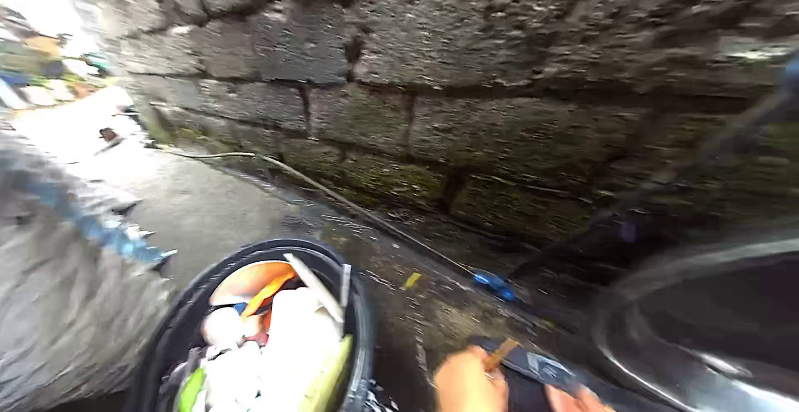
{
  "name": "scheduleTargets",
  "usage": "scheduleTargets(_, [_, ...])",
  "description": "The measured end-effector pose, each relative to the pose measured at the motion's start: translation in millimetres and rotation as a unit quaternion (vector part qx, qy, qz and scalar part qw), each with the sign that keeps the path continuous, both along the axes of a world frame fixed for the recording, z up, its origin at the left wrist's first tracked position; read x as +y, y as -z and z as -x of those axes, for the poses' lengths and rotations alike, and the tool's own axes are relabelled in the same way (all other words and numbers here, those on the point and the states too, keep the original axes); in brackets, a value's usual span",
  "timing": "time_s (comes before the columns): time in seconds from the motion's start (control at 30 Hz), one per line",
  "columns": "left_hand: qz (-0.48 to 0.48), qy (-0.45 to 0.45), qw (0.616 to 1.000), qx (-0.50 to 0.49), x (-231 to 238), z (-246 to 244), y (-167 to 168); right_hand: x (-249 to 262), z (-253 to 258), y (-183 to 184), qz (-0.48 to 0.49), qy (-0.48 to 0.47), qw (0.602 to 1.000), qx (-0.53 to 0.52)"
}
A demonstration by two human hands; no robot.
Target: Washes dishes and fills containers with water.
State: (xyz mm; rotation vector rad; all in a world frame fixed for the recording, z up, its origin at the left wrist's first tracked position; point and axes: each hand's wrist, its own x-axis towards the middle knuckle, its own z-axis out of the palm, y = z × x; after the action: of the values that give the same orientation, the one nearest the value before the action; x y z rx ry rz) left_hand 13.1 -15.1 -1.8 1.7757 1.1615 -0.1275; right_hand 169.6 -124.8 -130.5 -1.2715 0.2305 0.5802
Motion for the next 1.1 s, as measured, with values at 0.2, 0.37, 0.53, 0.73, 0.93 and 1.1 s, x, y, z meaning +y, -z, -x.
scheduleTargets(0.2, [0.019,0.026,0.999,-0.005,3.5,-2.4,3.7,23.1,12.6,-19.5,0.169,0.037,0.981,-0.091])
scheduleTargets(0.37, [0.018,0.025,1.0,0.005,2.2,-4.3,5.8,-5.3,22.9,1.7,0.348,-0.064,0.92,-0.17])
scheduleTargets(0.53, [0.007,0.03,0.999,0.015,0.4,-3.6,4.3,-20.9,31.7,3.8,0.468,-0.159,0.832,-0.25])
scheduleTargets(0.73, [-0.005,0.024,1.0,0.016,-0.7,-5.8,2.7,-32.1,46.8,14.6,0.533,-0.242,0.768,-0.259])
scheduleTargets(0.93, [-0.001,0.026,0.999,0.021,-1.5,-8.1,3.8,-45.0,54.5,32.9,0.476,-0.249,0.772,-0.34])
scheduleTargets(1.1, [-0.004,0.025,1.0,0.007,-3.9,-14.3,1.2,-42.1,53.1,35.8,0.427,-0.227,0.798,-0.36])
